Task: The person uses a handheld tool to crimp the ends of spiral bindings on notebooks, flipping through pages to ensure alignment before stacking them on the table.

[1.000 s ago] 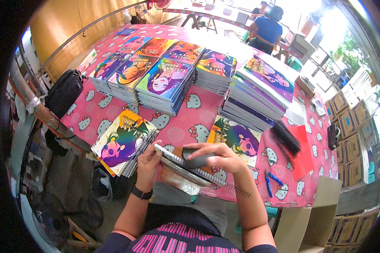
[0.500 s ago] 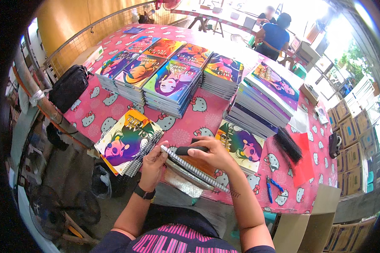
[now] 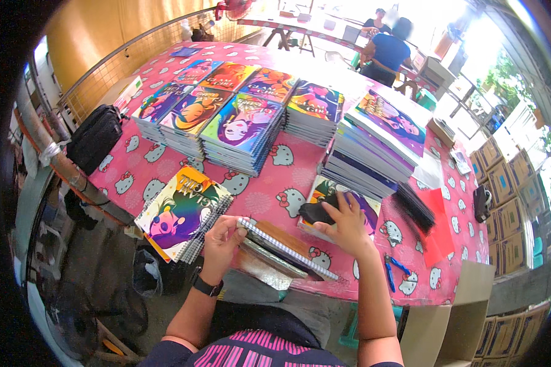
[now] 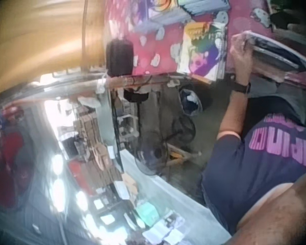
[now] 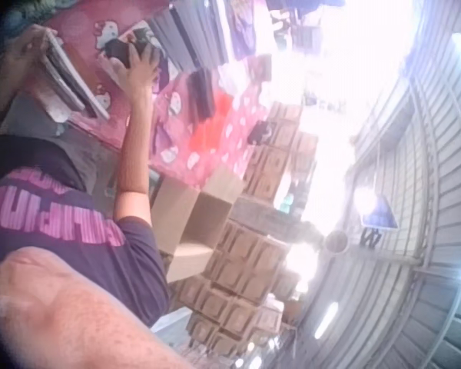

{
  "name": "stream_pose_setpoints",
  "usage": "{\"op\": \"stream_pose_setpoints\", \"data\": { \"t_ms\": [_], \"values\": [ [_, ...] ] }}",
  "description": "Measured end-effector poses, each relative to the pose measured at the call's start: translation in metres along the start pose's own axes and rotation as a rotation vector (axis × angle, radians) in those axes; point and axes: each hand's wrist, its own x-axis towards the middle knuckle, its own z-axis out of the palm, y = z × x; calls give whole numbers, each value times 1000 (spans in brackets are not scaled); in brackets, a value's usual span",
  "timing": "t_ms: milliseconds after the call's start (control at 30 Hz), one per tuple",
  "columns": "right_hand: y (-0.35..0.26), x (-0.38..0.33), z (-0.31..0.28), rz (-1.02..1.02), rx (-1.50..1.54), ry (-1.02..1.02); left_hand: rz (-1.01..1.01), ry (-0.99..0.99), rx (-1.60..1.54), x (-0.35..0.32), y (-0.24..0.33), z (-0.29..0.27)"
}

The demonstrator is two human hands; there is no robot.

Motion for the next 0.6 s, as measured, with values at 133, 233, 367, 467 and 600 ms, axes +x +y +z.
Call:
{"op": "stream_pose_setpoints", "data": {
  "t_ms": [133,233,367,467,600],
  "values": [
    [-88,-13,-52,-300,604,53,220,-137,315,3,50,23],
    [-112,-23,-51,-277,642,199,361,-170,317,5,54,40],
    [-115,-27,-49,-263,600,286,351,-181,264,1,61,42],
    [-116,-27,-53,-333,504,259,374,-176,242,-1,64,42],
    [-118,-27,-52,-423,357,292,232,-130,224,-4,65,42]
  ]
}}
